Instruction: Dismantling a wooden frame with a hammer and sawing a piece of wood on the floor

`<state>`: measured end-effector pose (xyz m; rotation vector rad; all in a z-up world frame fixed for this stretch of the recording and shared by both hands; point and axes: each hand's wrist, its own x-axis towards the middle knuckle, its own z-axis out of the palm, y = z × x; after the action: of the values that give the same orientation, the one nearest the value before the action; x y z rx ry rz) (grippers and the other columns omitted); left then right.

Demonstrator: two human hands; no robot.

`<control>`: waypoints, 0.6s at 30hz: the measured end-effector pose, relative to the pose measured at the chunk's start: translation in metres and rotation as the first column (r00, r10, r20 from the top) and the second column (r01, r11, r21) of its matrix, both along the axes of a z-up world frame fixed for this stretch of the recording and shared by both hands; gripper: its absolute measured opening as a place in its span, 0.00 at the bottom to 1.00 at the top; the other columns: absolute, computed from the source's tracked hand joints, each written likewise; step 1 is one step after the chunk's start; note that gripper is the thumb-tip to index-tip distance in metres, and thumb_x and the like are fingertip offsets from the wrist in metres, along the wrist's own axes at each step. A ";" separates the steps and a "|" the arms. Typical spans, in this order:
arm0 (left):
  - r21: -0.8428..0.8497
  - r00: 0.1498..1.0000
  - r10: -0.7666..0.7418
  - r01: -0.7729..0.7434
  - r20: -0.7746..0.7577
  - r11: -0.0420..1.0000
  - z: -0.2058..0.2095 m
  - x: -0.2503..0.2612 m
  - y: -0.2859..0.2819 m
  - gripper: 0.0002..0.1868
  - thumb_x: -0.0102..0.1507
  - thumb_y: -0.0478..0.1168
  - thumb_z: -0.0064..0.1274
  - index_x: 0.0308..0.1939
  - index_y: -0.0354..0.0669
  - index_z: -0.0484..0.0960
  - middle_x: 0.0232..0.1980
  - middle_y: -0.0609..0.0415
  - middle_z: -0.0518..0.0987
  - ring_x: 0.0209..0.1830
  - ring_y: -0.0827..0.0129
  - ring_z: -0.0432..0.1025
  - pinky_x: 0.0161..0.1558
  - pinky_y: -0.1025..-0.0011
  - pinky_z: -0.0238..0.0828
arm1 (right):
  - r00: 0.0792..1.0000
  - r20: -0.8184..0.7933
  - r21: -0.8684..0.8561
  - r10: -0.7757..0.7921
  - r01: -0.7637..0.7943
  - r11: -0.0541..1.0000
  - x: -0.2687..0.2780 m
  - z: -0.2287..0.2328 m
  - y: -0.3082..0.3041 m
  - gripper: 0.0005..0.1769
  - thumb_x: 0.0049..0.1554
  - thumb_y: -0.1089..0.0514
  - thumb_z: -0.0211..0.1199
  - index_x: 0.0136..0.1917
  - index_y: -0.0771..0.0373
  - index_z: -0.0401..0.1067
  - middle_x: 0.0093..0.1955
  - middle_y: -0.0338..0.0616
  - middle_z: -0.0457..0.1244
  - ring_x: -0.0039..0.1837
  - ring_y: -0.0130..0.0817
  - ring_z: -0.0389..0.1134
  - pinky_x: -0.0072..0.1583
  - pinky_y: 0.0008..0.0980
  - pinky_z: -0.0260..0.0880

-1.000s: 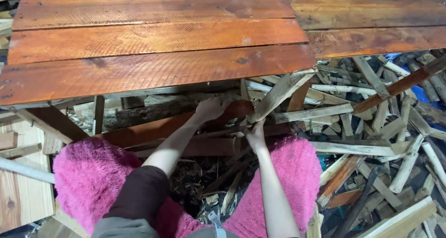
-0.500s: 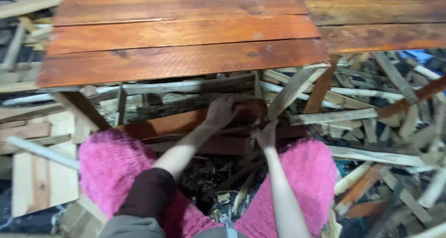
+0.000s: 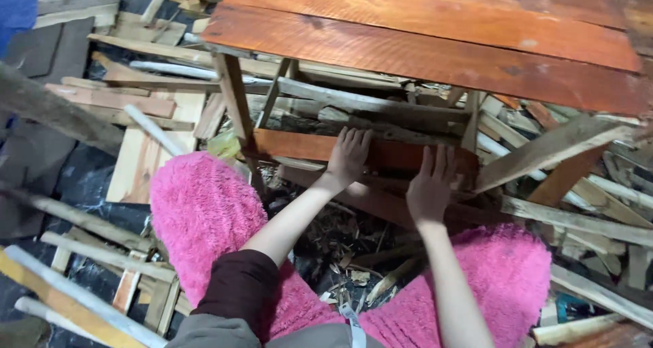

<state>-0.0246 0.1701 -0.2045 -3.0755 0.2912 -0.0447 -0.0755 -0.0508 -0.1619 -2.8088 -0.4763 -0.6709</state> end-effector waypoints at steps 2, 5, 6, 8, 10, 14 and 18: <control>-0.146 0.995 -0.056 0.068 0.086 0.987 0.027 -0.026 0.011 0.56 0.56 0.69 0.58 0.76 0.40 0.55 0.68 0.43 0.70 0.73 0.53 0.63 0.79 0.54 0.46 | 0.997 -0.057 0.006 0.043 -0.043 0.999 0.012 0.004 -0.006 0.41 0.53 0.74 0.57 0.79 0.66 0.54 0.81 0.61 0.45 0.84 0.59 0.37 0.76 0.58 0.45; -0.294 0.956 -0.093 0.177 0.277 0.939 0.040 -0.047 0.016 0.59 0.57 0.80 0.41 0.77 0.39 0.59 0.66 0.42 0.72 0.71 0.52 0.66 0.77 0.54 0.50 | 0.982 -0.113 0.011 0.154 -0.153 0.988 0.032 0.002 -0.017 0.44 0.51 0.75 0.55 0.80 0.66 0.52 0.78 0.62 0.48 0.83 0.58 0.41 0.79 0.57 0.35; -0.305 0.925 -0.098 0.219 0.368 0.927 0.038 -0.050 0.013 0.60 0.59 0.83 0.33 0.77 0.37 0.59 0.66 0.40 0.72 0.71 0.50 0.66 0.76 0.53 0.51 | 0.972 -0.113 0.009 0.208 -0.208 0.978 0.037 -0.001 -0.025 0.47 0.48 0.74 0.55 0.81 0.67 0.53 0.77 0.64 0.50 0.83 0.60 0.42 0.81 0.54 0.32; -0.170 0.959 -0.110 0.157 0.260 0.973 0.053 -0.056 0.014 0.64 0.57 0.85 0.28 0.79 0.37 0.50 0.68 0.40 0.69 0.72 0.51 0.63 0.78 0.54 0.46 | 0.951 -0.196 0.005 0.241 -0.245 0.970 0.042 -0.005 -0.034 0.51 0.47 0.66 0.59 0.82 0.64 0.48 0.79 0.61 0.46 0.84 0.58 0.38 0.81 0.56 0.32; -0.032 0.981 -0.121 0.127 0.149 0.991 0.065 -0.058 0.013 0.69 0.54 0.88 0.24 0.82 0.38 0.42 0.70 0.40 0.66 0.74 0.53 0.59 0.80 0.54 0.41 | 0.926 -0.281 -0.003 0.252 -0.264 0.965 0.044 0.001 -0.042 0.56 0.47 0.58 0.62 0.84 0.62 0.43 0.82 0.58 0.42 0.85 0.55 0.34 0.80 0.57 0.32; 0.174 0.995 -0.094 0.085 0.044 0.981 0.043 -0.040 0.009 0.64 0.56 0.75 0.52 0.81 0.41 0.41 0.62 0.50 0.71 0.62 0.62 0.65 0.68 0.64 0.55 | 0.911 -0.372 -0.227 0.176 -0.273 0.935 0.037 0.028 -0.040 0.80 0.33 0.51 0.81 0.86 0.59 0.33 0.83 0.62 0.40 0.85 0.58 0.36 0.79 0.57 0.41; 0.067 0.988 -0.069 0.060 0.136 0.996 0.028 -0.035 0.013 0.60 0.44 0.73 0.61 0.72 0.45 0.63 0.57 0.52 0.73 0.60 0.61 0.66 0.66 0.65 0.57 | 0.928 -0.353 -0.518 -0.116 -0.091 0.851 0.052 0.010 -0.047 0.87 0.29 0.47 0.88 0.86 0.54 0.30 0.87 0.52 0.34 0.87 0.46 0.30 0.82 0.49 0.30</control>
<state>-0.0593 0.1833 -0.1767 -2.9815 0.3774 -0.2459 -0.0237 -0.0975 -0.1524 -3.3414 -0.6463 0.0315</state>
